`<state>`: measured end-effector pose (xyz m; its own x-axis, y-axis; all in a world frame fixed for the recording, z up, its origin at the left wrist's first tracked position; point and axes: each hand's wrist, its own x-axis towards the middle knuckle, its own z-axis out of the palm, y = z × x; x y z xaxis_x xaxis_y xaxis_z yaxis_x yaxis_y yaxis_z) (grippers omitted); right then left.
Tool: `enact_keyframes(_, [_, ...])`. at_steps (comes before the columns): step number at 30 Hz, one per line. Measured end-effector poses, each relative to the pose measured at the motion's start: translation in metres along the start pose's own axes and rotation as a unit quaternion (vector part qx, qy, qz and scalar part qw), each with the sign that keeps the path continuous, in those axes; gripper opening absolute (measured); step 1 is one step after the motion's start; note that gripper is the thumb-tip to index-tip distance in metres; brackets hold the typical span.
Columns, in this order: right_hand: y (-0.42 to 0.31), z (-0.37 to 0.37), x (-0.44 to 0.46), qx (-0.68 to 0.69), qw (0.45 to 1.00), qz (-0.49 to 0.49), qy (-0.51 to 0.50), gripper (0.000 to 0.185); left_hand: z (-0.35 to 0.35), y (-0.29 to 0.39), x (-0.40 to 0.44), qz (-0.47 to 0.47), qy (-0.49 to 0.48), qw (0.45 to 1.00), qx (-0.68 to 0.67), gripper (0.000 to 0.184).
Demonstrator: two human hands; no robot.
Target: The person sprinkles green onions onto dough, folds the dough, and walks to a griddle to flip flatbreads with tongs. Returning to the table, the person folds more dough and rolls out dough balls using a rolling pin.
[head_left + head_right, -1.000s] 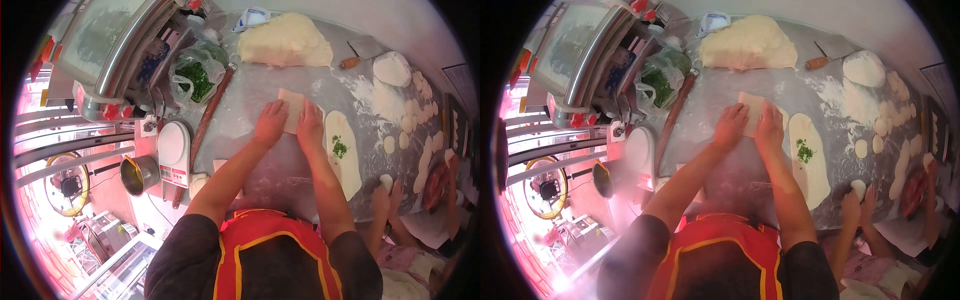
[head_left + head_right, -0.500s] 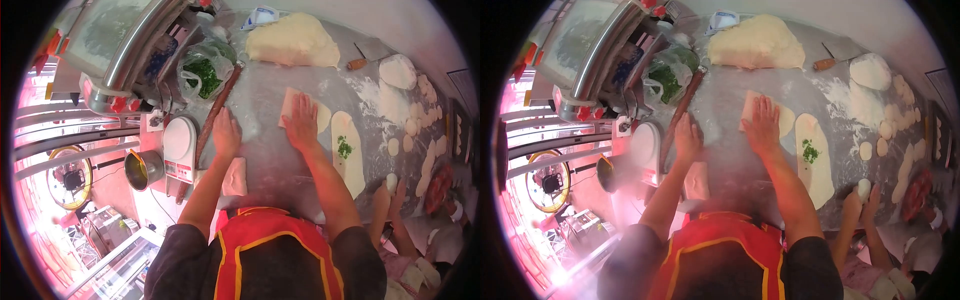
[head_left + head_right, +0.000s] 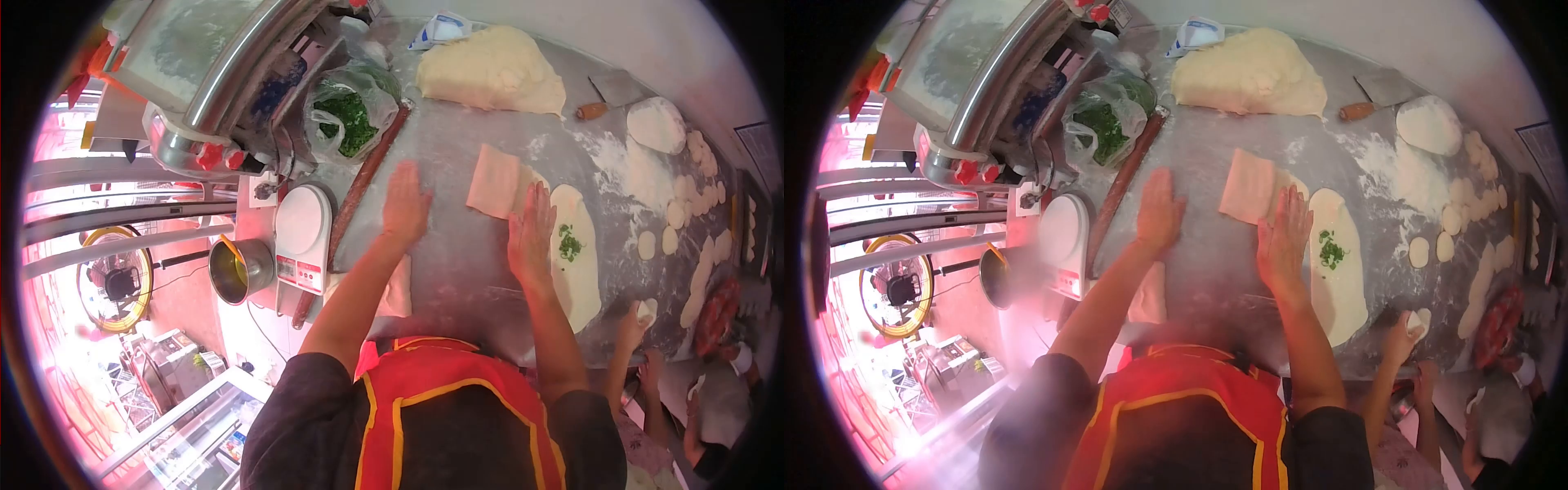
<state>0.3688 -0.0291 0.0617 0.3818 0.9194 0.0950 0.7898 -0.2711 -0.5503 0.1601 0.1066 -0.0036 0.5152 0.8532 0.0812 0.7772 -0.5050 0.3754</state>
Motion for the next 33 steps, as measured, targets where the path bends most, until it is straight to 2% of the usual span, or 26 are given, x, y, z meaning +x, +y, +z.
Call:
enact_keyframes(3, [-0.002, -0.001, -0.003, 0.011, 1.000, -0.003, -0.004, 0.057, 0.009, 0.029, 0.010, -0.022, -0.063, 0.993, -0.101, 0.064])
enact_keyframes(6, [-0.008, -0.011, -0.004, 0.047, 0.999, -0.007, 0.008, 0.058, 0.023, 0.069, 0.006, 0.084, -0.006, 0.968, -0.236, 0.067])
enact_keyframes(9, [-0.007, -0.015, -0.009, 0.066, 0.997, -0.021, 0.020, 0.059, 0.013, 0.114, 0.017, 0.111, -0.103, 0.983, -0.106, 0.069])
enact_keyframes(12, [-0.009, -0.014, -0.007, 0.065, 0.997, -0.023, 0.021, 0.058, 0.026, 0.105, 0.017, 0.200, -0.085, 0.976, 0.005, 0.070])
enact_keyframes(15, [-0.010, -0.016, -0.007, 0.076, 0.996, -0.032, 0.041, 0.058, 0.019, 0.101, 0.022, 0.219, -0.091, 0.971, -0.013, 0.066])
enact_keyframes(18, [0.007, -0.012, -0.012, 0.081, 0.993, -0.026, 0.076, 0.057, -0.003, 0.086, 0.034, 0.228, -0.168, 0.959, 0.016, 0.052])
enact_keyframes(19, [0.017, -0.009, -0.014, 0.082, 0.992, -0.022, 0.092, 0.056, -0.005, 0.079, 0.029, 0.131, -0.088, 0.986, -0.061, 0.048])
enact_keyframes(20, [0.026, -0.007, -0.015, 0.083, 0.990, -0.017, 0.111, 0.055, -0.005, 0.072, 0.026, 0.031, -0.007, 0.990, -0.136, 0.044])
enact_keyframes(23, [0.036, -0.009, -0.007, 0.124, 0.986, 0.102, 0.052, 0.052, -0.001, 0.061, 0.041, -0.116, -0.083, 0.965, -0.222, 0.046])
enact_keyframes(27, [0.053, -0.006, 0.033, -0.008, 0.995, 0.071, 0.075, 0.040, 0.004, 0.085, 0.059, -0.189, -0.143, 0.949, -0.211, 0.045])
enact_keyframes(32, [0.072, -0.007, 0.075, -0.086, 0.985, 0.126, -0.082, 0.021, -0.002, 0.091, 0.070, -0.214, -0.235, 0.924, -0.214, 0.039])
enact_keyframes(33, [0.071, -0.009, 0.079, -0.099, 0.980, 0.134, -0.109, 0.019, -0.001, 0.089, 0.068, -0.196, -0.215, 0.936, -0.196, 0.037])
